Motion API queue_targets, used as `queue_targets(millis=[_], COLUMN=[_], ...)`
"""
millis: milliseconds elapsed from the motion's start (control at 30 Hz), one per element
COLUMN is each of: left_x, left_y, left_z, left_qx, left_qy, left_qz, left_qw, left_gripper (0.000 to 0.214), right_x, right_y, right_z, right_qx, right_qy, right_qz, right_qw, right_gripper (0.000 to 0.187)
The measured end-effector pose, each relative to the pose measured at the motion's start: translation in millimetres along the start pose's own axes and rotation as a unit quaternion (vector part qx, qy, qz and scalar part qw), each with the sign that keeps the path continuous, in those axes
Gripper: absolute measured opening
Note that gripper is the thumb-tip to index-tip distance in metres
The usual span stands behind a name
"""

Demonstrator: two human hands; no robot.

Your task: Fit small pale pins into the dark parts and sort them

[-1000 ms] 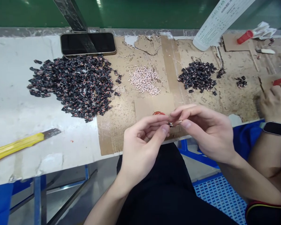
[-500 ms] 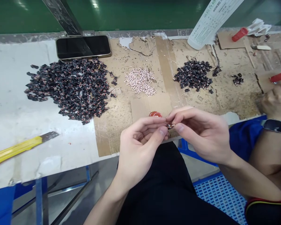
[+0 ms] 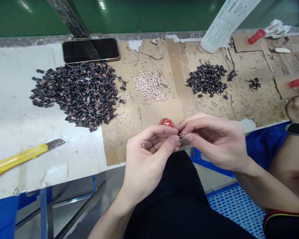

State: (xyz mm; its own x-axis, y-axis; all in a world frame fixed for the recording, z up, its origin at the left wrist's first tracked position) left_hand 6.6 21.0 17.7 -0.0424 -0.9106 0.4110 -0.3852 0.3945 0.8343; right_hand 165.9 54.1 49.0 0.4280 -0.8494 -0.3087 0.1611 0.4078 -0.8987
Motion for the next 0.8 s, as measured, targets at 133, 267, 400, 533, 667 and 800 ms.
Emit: queue_targets(millis=[133,267,400,533,667,800], left_x=[-1,-2,0,-1,-7,-11], left_y=[0,-4,-4,-4,-3,1], left_z=[3.7,6.0,1.1,-4.8,-9.2,-11.5], left_qx=[0.016,0.056,0.075,0.115,0.105,0.066], left_qy=[0.003,-0.01,-0.021,-0.01,-0.025,-0.049], left_qz=[0.007,0.026,0.036,0.048,0.08,0.087], left_qw=[1.0,0.998,0.996,0.992,0.991,0.993], left_gripper=[0.013,0.011,0.012,0.026,0.042,0.045], right_x=[-1,1,2,-1,-6,-11], right_y=[2,3,-6,-9,-10,-17], right_z=[0,-3,-1,5,8,9], right_qx=[-0.021,-0.053,0.01,0.055,0.081,0.092], right_qy=[0.019,0.061,0.077,0.067,0.06,0.049], right_qz=[-0.004,0.002,0.092,0.136,0.166,0.202], right_qw=[1.0,0.997,0.993,0.987,0.981,0.974], right_gripper=[0.011,0.024,0.033,0.039,0.044,0.047])
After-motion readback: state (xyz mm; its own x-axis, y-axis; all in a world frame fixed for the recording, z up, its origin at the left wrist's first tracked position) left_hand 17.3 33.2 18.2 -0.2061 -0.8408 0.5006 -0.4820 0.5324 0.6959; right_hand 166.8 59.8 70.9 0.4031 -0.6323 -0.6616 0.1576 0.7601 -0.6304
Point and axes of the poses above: each hand's wrist, its own x-axis away from the middle knuckle, its own z-axis out of the back of the hand, y = z × x, the point moved 6 cm from there along -x, towards the middle knuckle, and after that the axes turned 9 degrees about z, right-handed, at the moved point
